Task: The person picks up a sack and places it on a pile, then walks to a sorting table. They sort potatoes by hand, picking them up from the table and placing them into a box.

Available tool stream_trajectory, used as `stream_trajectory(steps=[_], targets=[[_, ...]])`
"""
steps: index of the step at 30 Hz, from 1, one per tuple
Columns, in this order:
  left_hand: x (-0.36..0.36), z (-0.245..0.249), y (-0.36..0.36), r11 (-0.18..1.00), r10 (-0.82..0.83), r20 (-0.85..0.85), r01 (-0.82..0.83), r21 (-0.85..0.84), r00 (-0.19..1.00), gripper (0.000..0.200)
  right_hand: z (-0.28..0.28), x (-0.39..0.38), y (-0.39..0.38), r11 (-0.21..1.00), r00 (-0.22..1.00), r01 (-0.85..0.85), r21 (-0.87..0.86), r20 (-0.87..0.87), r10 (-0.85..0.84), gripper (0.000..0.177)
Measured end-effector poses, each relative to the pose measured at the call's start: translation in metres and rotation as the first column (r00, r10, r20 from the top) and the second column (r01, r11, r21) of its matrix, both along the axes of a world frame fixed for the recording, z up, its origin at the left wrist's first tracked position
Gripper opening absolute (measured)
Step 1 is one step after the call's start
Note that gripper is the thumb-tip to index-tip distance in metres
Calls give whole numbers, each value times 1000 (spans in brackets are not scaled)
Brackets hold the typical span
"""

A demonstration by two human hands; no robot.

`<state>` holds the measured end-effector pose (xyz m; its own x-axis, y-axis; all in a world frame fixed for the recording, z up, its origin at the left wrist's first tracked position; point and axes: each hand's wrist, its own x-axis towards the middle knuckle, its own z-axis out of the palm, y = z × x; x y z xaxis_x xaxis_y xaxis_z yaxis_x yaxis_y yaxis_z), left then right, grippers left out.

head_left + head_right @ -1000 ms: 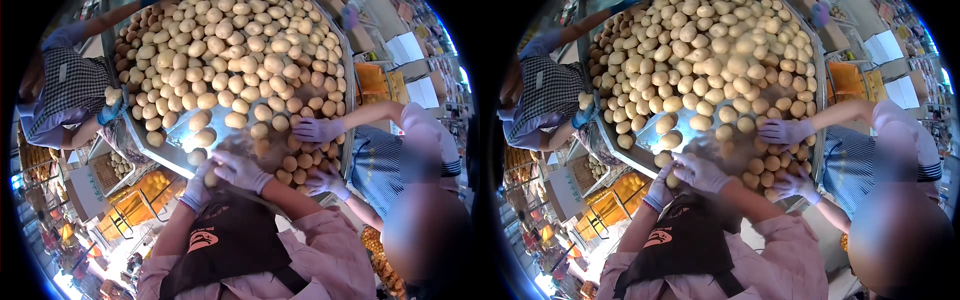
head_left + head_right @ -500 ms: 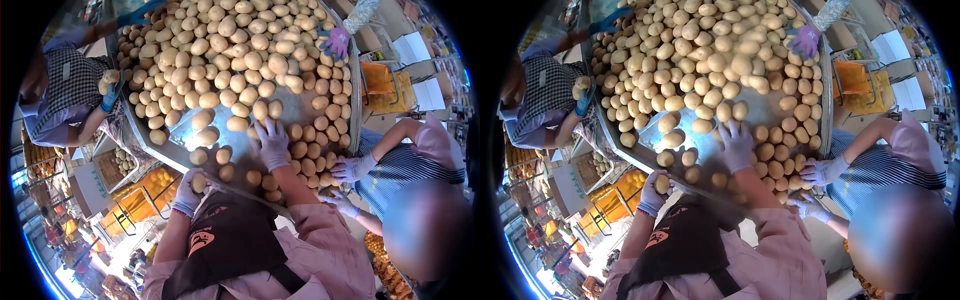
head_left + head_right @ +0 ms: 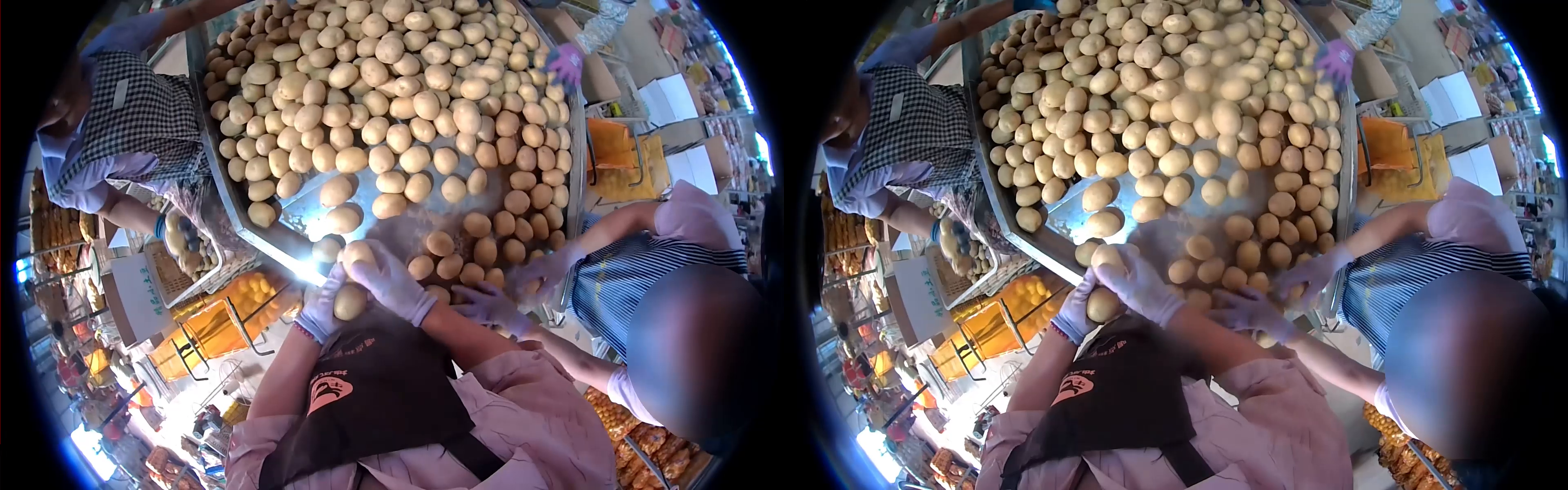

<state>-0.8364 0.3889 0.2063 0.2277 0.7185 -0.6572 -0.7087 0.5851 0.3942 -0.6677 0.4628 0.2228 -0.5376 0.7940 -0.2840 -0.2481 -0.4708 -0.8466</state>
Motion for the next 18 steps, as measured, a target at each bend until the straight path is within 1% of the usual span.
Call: stream_trajectory(steps=[1,2,3,5,6,7,9,10,11,12,14,15,17,18], targets=[[-3,-2,2,1000,14,80,-14,7,997,54,-4,4,10,997,988,65,33,135,-69,39],[-6,-5,3,999,26,157,-28,14,987,51,-16,17,28,970,927,8,242,362,-98,37],[-22,-27,-11,999,-13,233,3,43,972,58,-29,29,45,909,799,-82,409,573,-185,35],[-21,5,-11,994,112,269,-112,-13,957,56,-38,55,89,790,674,-146,595,644,-360,31],[-21,17,-12,984,176,285,-171,-44,942,55,-53,73,113,456,546,-393,798,602,-583,32],[-24,16,-16,978,208,260,-192,-87,943,53,-60,79,136,630,601,-221,744,613,-513,33],[-26,11,-23,963,264,257,-238,-129,930,51,-94,90,181,744,628,-62,665,605,-488,37],[-27,9,-28,954,290,253,-257,-153,923,51,-121,96,194,711,591,-69,700,603,-536,42],[-26,8,-31,944,315,241,-277,-182,918,49,-129,99,196,655,390,-334,678,732,-558,43],[-25,6,-33,936,334,227,-293,-195,915,49,-126,92,191,667,278,-437,603,796,-538,39],[-23,2,-35,919,371,200,-327,-221,907,48,-106,74,172,681,30,-605,412,867,-497,32],[-22,2,-34,911,385,178,-341,-234,906,46,-93,78,173,711,102,-594,376,912,-397,41],[-21,3,-35,909,399,224,-351,-226,889,46,-109,78,173,807,325,-326,493,860,-394,43],[-21,3,-34,908,405,247,-355,-220,880,46,-105,75,174,838,426,-176,516,808,-407,44]])
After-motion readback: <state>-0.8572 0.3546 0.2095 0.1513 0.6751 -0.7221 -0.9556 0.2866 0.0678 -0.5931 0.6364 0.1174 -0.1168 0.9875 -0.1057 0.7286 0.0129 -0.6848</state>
